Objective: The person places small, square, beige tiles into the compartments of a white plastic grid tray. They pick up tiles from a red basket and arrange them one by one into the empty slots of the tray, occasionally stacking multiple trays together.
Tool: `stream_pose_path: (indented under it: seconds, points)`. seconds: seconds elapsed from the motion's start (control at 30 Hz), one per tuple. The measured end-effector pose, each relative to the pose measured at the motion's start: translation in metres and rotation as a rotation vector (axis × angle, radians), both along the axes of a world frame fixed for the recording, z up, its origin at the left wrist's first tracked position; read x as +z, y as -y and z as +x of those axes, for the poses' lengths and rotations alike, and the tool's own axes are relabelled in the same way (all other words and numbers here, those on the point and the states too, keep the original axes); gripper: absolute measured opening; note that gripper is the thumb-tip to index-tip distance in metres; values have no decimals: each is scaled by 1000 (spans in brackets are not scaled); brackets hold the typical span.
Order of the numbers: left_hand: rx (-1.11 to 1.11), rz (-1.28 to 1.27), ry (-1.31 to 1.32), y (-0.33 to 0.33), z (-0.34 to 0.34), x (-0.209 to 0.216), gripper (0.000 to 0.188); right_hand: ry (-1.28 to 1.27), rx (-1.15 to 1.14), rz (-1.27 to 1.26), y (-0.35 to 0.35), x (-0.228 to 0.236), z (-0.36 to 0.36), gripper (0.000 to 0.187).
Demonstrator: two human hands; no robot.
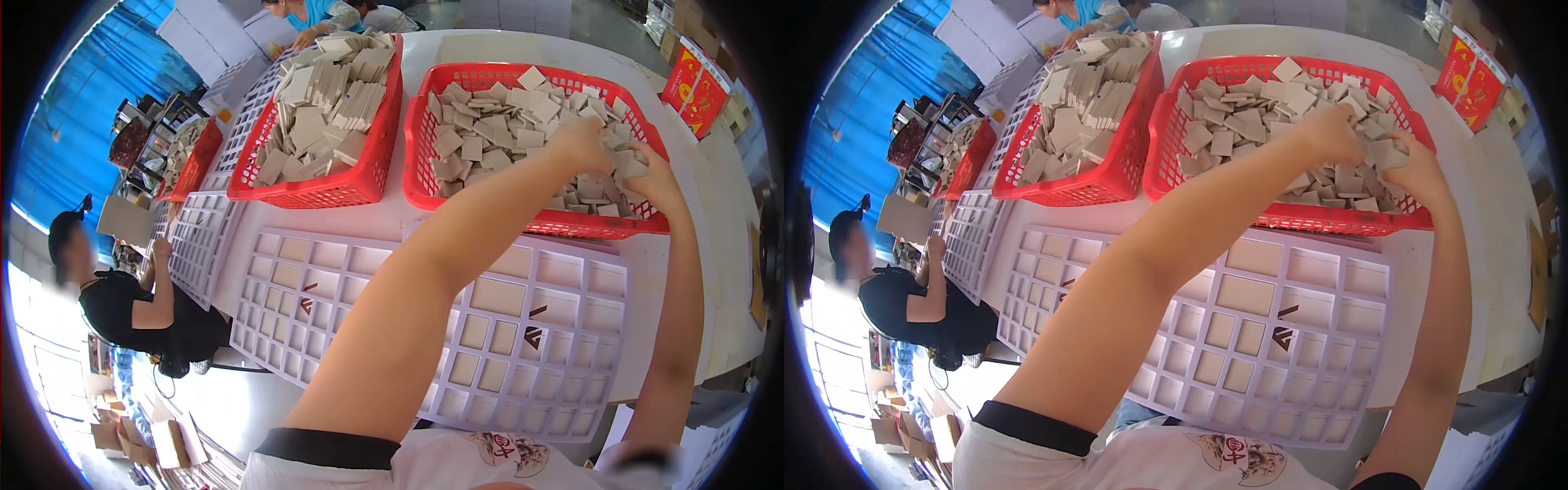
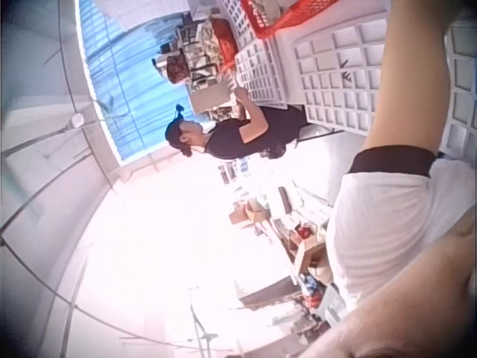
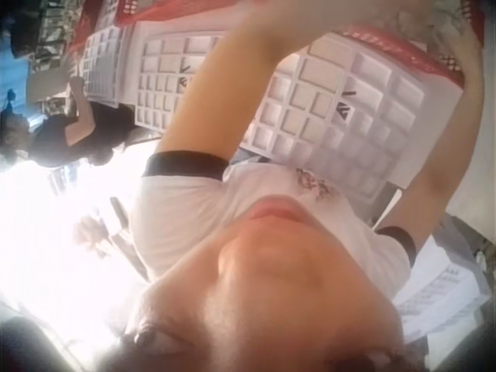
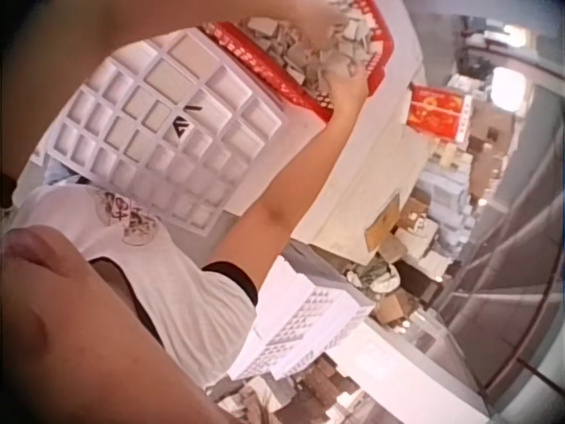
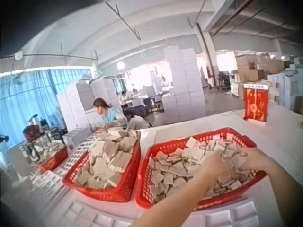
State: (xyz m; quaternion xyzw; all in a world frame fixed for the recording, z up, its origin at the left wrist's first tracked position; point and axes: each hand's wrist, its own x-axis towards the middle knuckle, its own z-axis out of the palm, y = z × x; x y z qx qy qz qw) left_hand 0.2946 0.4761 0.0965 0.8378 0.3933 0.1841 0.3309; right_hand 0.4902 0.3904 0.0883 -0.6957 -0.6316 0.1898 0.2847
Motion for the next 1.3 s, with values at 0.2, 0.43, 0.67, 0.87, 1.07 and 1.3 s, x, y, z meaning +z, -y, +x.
stream_pose_path:
  seconds: [0.2,0.43,0.67,0.87,1.07,1.3]
  points:
    - [-27,-291,431,-44,-41,-13,56,455,23,71,5,-26,-10,65]
    - [-261,-724,1030,39,-118,26,57,-218,99,363,41,24,-98,40]
    - [-407,-975,1023,175,-204,0,69,-981,371,1,143,24,-204,32]
    - [-342,-1199,1036,274,-266,-59,73,-1063,199,-150,229,-37,-260,18]
    - [-168,-1348,1044,333,-321,-89,69,-821,-75,-51,258,-67,-296,15]
    - [-61,-1529,938,396,-360,-120,65,-536,193,-31,270,-89,-318,10]
